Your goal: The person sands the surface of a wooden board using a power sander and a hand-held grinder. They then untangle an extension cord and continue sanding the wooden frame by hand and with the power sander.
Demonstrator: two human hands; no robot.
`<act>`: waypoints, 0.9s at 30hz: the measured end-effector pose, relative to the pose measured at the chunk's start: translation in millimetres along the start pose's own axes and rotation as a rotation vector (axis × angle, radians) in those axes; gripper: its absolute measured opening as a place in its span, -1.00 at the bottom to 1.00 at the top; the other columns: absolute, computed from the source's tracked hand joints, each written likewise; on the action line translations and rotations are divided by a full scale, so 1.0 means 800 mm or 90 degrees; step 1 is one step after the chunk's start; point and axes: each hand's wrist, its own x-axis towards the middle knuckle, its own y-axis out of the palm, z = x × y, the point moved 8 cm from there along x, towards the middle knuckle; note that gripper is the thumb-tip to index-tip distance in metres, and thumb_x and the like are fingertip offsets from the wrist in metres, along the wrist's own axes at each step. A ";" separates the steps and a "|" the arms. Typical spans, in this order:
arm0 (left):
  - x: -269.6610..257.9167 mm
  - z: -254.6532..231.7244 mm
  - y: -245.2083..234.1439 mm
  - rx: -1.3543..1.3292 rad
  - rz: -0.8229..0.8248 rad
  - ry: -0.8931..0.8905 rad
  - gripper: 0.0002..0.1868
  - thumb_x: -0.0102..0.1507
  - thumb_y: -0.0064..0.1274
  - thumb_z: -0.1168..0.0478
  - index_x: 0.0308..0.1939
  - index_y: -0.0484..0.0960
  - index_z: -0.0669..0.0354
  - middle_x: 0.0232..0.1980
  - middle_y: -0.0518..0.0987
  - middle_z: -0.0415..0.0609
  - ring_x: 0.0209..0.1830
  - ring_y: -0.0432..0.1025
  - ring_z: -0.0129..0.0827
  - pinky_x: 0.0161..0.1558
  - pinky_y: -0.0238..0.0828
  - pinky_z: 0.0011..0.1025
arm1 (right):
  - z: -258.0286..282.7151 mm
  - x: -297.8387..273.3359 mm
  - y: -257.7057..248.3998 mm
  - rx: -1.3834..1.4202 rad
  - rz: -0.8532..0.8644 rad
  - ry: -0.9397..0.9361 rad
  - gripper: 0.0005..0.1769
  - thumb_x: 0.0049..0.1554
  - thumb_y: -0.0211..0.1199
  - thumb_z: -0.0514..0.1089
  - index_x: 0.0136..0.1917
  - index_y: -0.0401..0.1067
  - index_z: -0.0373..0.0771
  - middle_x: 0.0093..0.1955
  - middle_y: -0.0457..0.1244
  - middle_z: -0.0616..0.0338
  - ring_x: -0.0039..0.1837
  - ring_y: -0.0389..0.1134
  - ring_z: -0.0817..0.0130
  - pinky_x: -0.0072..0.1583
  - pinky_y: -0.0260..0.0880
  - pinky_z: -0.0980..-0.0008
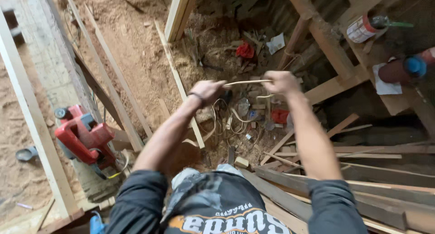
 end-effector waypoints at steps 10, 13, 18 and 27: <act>0.042 0.178 -0.023 0.375 -0.158 -0.091 -0.25 0.11 0.08 -0.31 0.31 0.39 -0.15 0.20 0.54 0.03 0.30 0.39 -0.12 0.29 0.32 -0.10 | 0.002 -0.047 0.020 -0.004 -0.076 0.005 -0.82 0.08 0.31 0.11 -0.24 0.54 0.03 -0.31 0.36 0.16 -0.12 0.46 0.18 -0.06 0.45 0.28; 0.053 0.047 0.052 0.416 -0.340 0.281 -0.25 0.12 0.16 -0.11 0.37 0.30 -0.17 0.12 0.50 -0.04 0.33 0.35 -0.22 0.51 0.03 -0.07 | 0.073 -0.021 0.075 -0.020 -0.013 -0.101 -0.77 0.10 0.22 0.11 -0.25 0.47 -0.03 -0.30 0.35 0.14 -0.11 0.46 0.12 -0.05 0.47 0.17; 0.009 0.029 0.037 0.288 -0.070 0.202 -0.61 0.38 -0.24 -0.27 -0.16 0.46 -0.13 -0.46 0.64 0.11 -0.26 0.62 0.12 -0.09 0.52 0.05 | 0.044 -0.013 0.051 0.135 0.026 -0.129 -0.77 0.03 0.26 0.08 -0.18 0.48 -0.10 -0.28 0.31 -0.10 -0.10 0.42 -0.11 -0.11 0.33 -0.07; -0.063 0.289 -0.165 0.422 -0.186 -0.418 -0.32 0.34 -0.25 -0.45 0.06 0.69 -0.05 -0.05 0.72 0.11 0.04 0.61 0.00 -0.01 0.54 0.06 | -0.162 -0.123 -0.082 -0.136 -0.232 0.237 -0.85 0.02 0.32 0.21 -0.33 0.43 0.31 -0.45 0.20 0.47 -0.22 0.40 0.26 -0.07 0.39 0.34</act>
